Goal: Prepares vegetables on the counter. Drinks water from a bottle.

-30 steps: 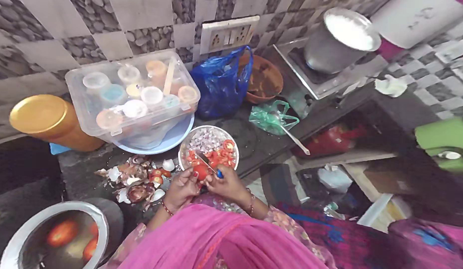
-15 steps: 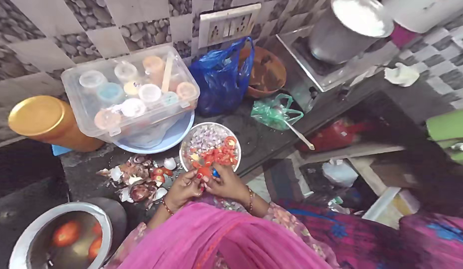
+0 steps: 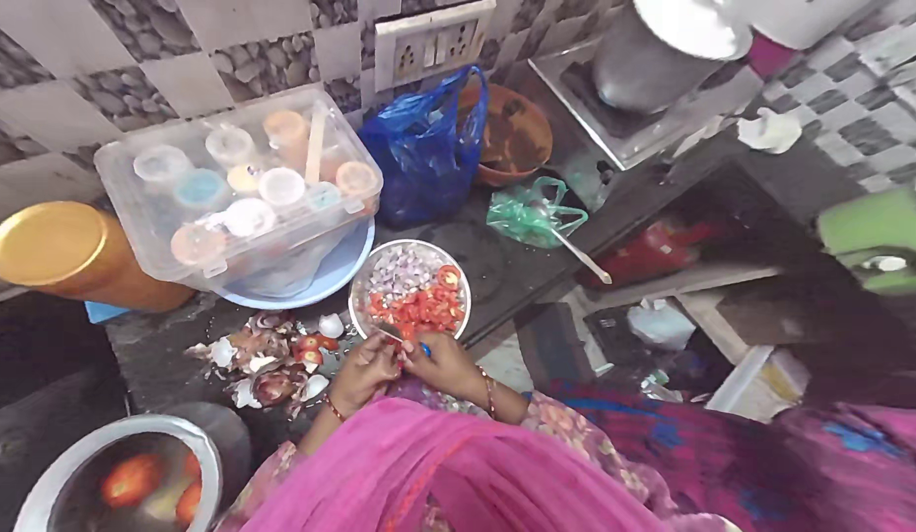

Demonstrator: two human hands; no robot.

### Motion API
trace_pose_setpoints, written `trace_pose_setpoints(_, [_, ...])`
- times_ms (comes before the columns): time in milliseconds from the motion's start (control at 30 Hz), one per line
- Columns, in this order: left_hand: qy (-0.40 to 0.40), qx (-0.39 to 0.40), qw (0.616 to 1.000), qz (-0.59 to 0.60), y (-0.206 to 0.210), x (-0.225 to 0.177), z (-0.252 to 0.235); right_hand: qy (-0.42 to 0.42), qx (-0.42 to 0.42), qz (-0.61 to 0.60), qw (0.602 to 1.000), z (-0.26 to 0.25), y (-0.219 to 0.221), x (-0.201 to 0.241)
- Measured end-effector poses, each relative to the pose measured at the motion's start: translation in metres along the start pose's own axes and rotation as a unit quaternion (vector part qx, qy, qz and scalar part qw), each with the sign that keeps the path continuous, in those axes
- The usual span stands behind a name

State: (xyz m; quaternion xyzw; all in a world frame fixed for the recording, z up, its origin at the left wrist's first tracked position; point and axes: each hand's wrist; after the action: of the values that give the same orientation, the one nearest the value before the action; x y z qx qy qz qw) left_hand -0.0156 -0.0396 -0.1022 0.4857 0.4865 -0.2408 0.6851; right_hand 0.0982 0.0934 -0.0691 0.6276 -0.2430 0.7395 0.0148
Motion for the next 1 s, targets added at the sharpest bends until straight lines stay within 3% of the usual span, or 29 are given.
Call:
trace_pose_setpoints(167, [-0.011, -0.081, 0.997, 0.003, -0.006, 0.001, 0.000, 0.018, -0.063, 0.032, 0.997, -0.007, -0.010, 0.001])
trace_pose_setpoints(267, [-0.026, -0.065, 0.997, -0.036, -0.006, -0.005, 0.005, 0.049, -0.030, 0.042, 0.997, -0.011, -0.020, 0.005])
trace_pose_setpoints(400, [-0.008, -0.026, 0.998, -0.048, -0.010, -0.005, 0.005, 0.015, 0.052, 0.010, 0.998, -0.012, -0.017, 0.001])
trace_pose_setpoints(600, [-0.014, 0.034, 0.999, -0.027, -0.017, -0.002, 0.004, -0.031, 0.104, -0.026, 0.994, -0.014, -0.015, -0.014])
trace_pose_setpoints(1000, [-0.059, 0.048, 0.997, -0.029, -0.010, -0.005, 0.002, -0.070, 0.051, 0.021, 0.996, -0.003, -0.010, -0.018])
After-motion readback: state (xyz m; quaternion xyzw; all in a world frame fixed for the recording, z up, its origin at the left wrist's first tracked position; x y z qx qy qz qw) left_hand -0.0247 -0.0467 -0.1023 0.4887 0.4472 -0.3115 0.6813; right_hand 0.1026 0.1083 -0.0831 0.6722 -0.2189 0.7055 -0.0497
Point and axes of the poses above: each hand's wrist, its own z-axis away from the middle knuckle, its own y-axis out of the palm, x = y × z, and after that the axes turned 14 degrees about -z, right-handed
